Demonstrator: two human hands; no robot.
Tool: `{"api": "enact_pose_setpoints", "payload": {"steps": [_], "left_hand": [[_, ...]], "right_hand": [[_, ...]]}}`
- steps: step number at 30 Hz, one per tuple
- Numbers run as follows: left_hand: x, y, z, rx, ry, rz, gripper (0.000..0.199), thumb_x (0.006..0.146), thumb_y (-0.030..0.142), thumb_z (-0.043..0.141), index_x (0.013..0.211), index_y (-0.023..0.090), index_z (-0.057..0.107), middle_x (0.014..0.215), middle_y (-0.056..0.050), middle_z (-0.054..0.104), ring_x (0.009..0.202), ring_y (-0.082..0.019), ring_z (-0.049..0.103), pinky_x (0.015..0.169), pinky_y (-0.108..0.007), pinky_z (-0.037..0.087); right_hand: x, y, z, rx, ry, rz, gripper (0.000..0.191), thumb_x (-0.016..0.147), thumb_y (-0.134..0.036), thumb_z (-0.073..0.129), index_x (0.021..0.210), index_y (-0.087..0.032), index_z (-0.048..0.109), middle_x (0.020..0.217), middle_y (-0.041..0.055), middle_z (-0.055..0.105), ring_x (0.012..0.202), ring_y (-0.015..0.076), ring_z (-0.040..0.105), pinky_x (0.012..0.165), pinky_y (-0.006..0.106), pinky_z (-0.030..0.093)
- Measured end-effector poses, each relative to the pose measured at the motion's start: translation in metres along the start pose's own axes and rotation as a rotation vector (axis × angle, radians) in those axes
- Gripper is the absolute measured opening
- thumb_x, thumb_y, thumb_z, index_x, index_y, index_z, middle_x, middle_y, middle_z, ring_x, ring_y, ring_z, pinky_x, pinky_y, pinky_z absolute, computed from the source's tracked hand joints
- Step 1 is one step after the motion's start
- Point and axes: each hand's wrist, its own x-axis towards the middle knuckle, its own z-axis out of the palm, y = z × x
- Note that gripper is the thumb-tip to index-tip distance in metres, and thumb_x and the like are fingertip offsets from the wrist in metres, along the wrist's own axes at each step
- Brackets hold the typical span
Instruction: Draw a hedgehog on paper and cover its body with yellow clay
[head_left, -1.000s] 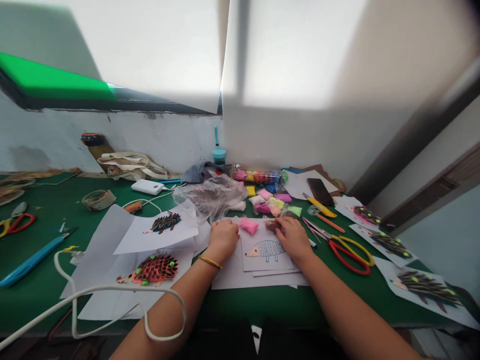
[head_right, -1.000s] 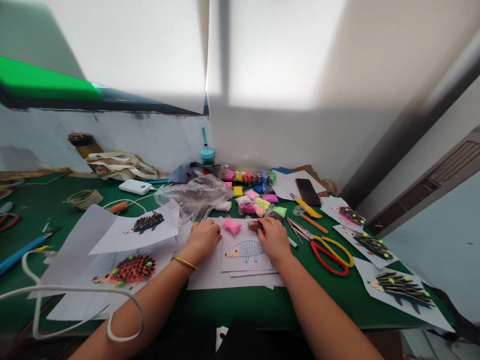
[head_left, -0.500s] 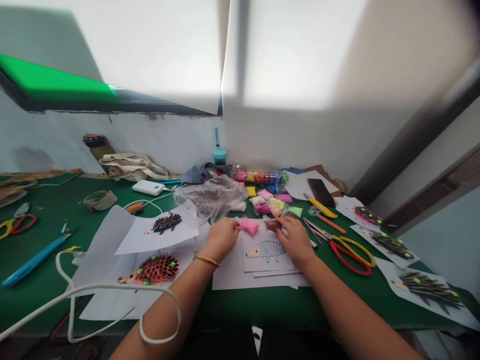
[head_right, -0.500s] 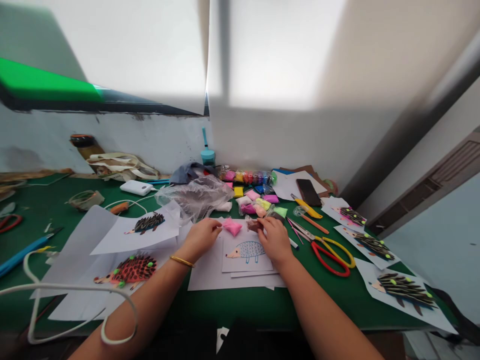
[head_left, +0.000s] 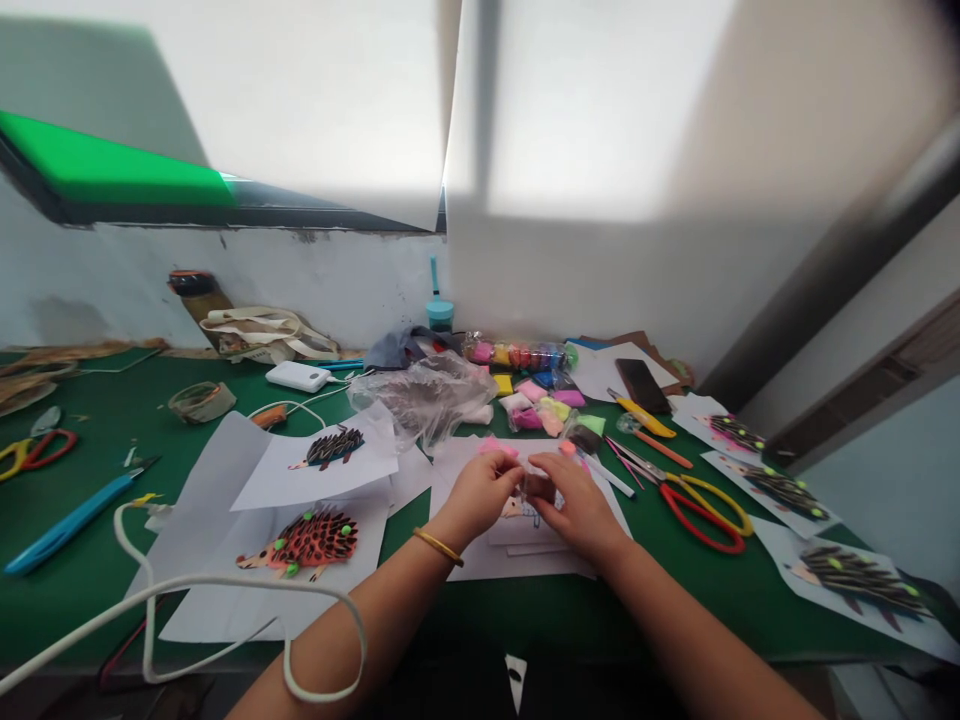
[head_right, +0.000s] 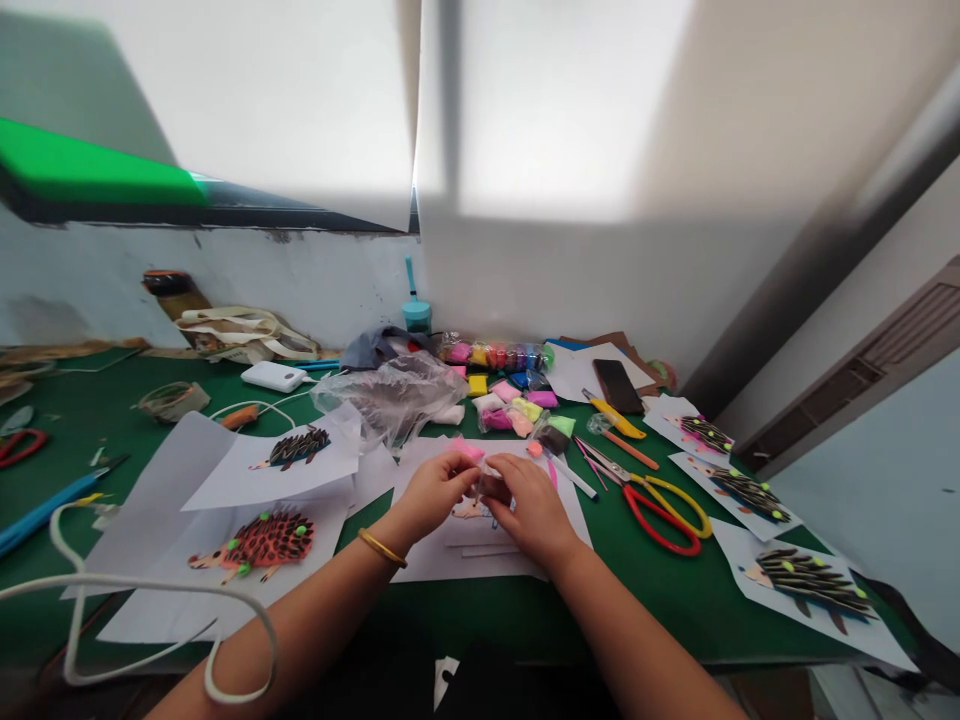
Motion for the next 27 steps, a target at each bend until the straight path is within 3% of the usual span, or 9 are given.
{"api": "enact_pose_setpoints", "payload": {"steps": [3, 8, 13, 17, 22, 27], "left_hand": [[-0.005, 0.002, 0.002, 0.02, -0.012, 0.005, 0.016, 0.083, 0.031, 0.055, 0.081, 0.017, 0.063, 0.073, -0.002, 0.065, 0.067, -0.016, 0.06, 0.061, -0.026, 0.047], [-0.007, 0.001, 0.004, -0.059, -0.02, 0.005, 0.019, 0.083, 0.036, 0.059, 0.084, 0.017, 0.062, 0.08, -0.002, 0.066, 0.07, -0.015, 0.061, 0.062, -0.025, 0.047], [-0.007, 0.004, 0.005, -0.199, -0.048, -0.045, 0.02, 0.081, 0.037, 0.059, 0.081, 0.017, 0.059, 0.073, -0.001, 0.061, 0.064, -0.013, 0.058, 0.058, -0.024, 0.046], [-0.006, 0.006, 0.003, -0.092, -0.011, 0.022, 0.014, 0.081, 0.031, 0.056, 0.079, 0.018, 0.059, 0.072, -0.001, 0.061, 0.067, -0.014, 0.057, 0.061, -0.025, 0.045], [-0.002, 0.001, -0.001, 0.027, -0.006, 0.025, 0.013, 0.082, 0.03, 0.055, 0.075, 0.019, 0.057, 0.069, 0.001, 0.06, 0.063, -0.014, 0.057, 0.059, -0.025, 0.044], [0.004, -0.004, -0.006, 0.018, 0.042, 0.045, 0.014, 0.082, 0.029, 0.055, 0.075, 0.019, 0.059, 0.066, 0.002, 0.058, 0.063, -0.014, 0.057, 0.06, -0.025, 0.044]], "right_hand": [[-0.002, -0.001, 0.003, 0.028, -0.063, 0.035, 0.046, 0.087, -0.024, 0.054, 0.132, -0.02, 0.049, 0.117, 0.0112, 0.066, 0.104, 0.0258, 0.061, 0.089, 0.041, 0.048], [-0.004, -0.003, 0.001, 0.038, -0.01, 0.022, 0.036, 0.09, -0.022, 0.052, 0.127, -0.021, 0.054, 0.114, 0.0093, 0.067, 0.102, 0.0242, 0.061, 0.089, 0.04, 0.047], [-0.004, -0.004, -0.001, 0.076, 0.03, -0.022, 0.037, 0.093, -0.023, 0.05, 0.13, -0.024, 0.053, 0.118, 0.0081, 0.065, 0.106, 0.0235, 0.059, 0.093, 0.041, 0.045], [-0.002, -0.004, 0.0, 0.075, -0.008, 0.019, 0.044, 0.091, -0.026, 0.053, 0.134, -0.022, 0.05, 0.11, 0.01, 0.067, 0.098, 0.0245, 0.061, 0.085, 0.04, 0.048], [0.004, -0.008, -0.001, 0.062, -0.044, 0.005, 0.025, 0.096, -0.028, 0.046, 0.114, -0.022, 0.062, 0.102, 0.008, 0.069, 0.095, 0.0231, 0.062, 0.085, 0.037, 0.046], [0.013, -0.006, -0.006, 0.08, -0.075, 0.015, 0.027, 0.091, -0.026, 0.052, 0.117, -0.022, 0.059, 0.103, 0.0071, 0.068, 0.095, 0.0222, 0.062, 0.083, 0.035, 0.047]]}}
